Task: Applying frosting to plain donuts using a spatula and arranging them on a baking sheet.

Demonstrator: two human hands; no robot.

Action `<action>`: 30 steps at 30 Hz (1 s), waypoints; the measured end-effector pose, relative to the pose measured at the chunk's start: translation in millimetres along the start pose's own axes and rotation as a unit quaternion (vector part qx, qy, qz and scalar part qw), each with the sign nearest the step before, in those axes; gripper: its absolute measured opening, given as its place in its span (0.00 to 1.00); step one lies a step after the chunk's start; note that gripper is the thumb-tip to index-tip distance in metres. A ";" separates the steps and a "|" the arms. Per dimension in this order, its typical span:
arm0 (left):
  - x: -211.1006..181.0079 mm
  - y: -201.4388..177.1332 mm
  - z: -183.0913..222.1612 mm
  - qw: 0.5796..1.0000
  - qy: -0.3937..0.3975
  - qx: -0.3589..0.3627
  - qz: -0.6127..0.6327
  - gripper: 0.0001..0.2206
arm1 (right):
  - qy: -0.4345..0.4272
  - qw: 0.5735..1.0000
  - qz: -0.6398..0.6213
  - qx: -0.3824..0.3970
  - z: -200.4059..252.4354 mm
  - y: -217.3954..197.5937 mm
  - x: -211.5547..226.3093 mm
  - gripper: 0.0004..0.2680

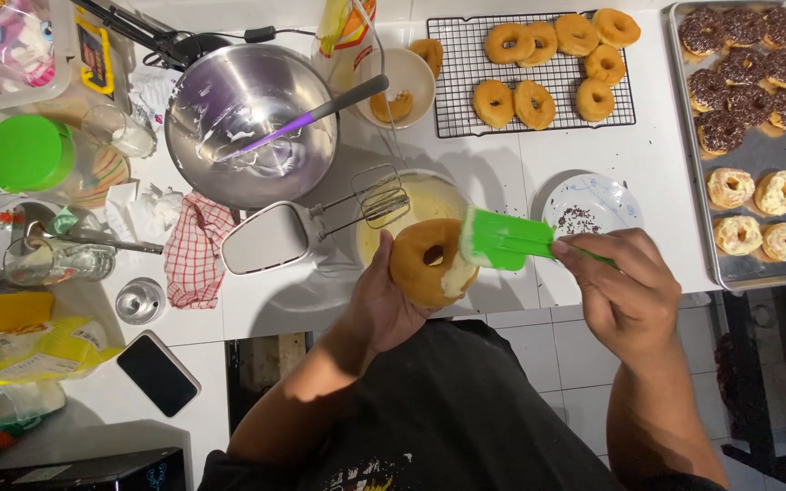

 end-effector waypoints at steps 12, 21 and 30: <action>-5.2 17.8 0.3 0.982 -0.044 -0.029 -0.179 0.35 | -0.066 0.995 0.001 0.072 -26.5 -20.9 4.6 0.09; -3.8 38.8 8.0 0.971 0.008 -0.036 -0.235 0.28 | -0.063 0.993 0.055 0.088 -32.2 -42.7 4.8 0.10; -9.1 52.1 13.1 0.970 0.121 -0.019 -0.209 0.29 | 0.005 0.998 0.061 -0.005 14.9 -13.2 25.9 0.11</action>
Point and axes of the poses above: each hand's wrist, its own z-axis away from the middle knuckle, its own y-axis out of the palm, x = y × z, the point moved 2 cm from there along -z, towards the middle knuckle, and after that the axes turned 6 degrees about -x, right-handed, at the moved point
